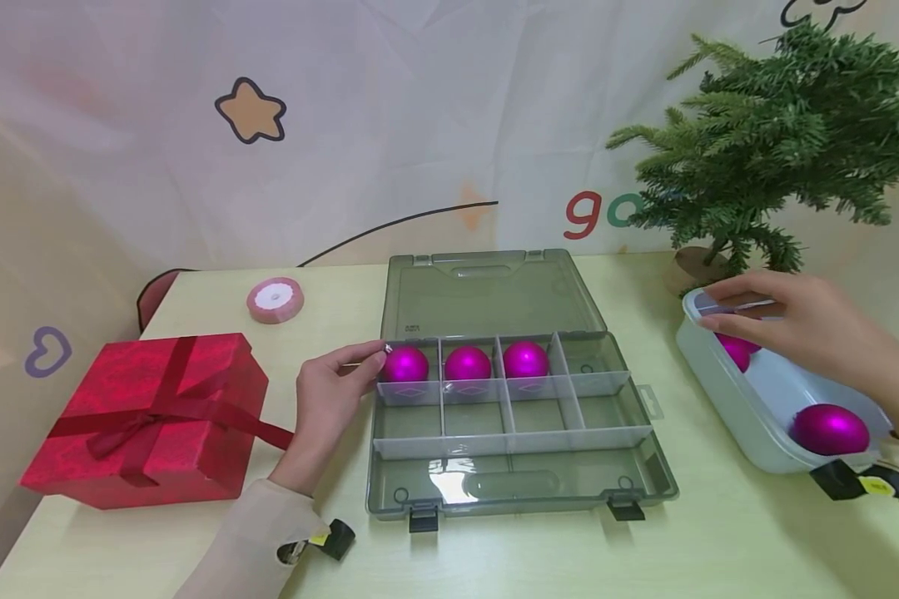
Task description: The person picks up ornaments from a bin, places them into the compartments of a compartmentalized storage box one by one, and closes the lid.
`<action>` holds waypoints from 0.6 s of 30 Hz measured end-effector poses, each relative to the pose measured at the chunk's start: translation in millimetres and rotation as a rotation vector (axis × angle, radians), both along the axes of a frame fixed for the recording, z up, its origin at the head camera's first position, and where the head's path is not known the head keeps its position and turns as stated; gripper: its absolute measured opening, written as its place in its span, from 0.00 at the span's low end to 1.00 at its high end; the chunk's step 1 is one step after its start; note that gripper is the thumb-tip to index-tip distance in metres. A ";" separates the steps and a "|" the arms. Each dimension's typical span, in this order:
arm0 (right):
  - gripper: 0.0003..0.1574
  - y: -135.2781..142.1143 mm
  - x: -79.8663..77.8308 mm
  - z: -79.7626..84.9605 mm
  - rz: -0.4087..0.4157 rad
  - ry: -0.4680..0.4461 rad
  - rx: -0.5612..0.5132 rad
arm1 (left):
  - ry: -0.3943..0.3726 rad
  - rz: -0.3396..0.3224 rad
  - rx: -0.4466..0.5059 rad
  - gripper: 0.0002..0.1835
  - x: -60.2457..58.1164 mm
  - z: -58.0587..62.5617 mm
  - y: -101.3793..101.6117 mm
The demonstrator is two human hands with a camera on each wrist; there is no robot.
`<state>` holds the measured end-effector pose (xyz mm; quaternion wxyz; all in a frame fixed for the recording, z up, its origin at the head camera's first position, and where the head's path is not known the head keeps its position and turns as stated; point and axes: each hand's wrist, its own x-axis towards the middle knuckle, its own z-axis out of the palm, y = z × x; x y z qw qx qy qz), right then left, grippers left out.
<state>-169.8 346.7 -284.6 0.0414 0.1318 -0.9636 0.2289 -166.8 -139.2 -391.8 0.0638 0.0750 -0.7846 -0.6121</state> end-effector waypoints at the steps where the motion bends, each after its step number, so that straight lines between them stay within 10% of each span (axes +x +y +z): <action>1: 0.24 3.5 0.8 -1.4 -0.006 0.001 0.000 | 0.001 -0.001 0.002 0.13 -0.2 -0.3 0.1; 18: 0.28 50.5 -0.6 -32.5 -0.024 -0.053 0.049 | -0.003 -0.010 0.008 0.13 1.1 1.3 -1.1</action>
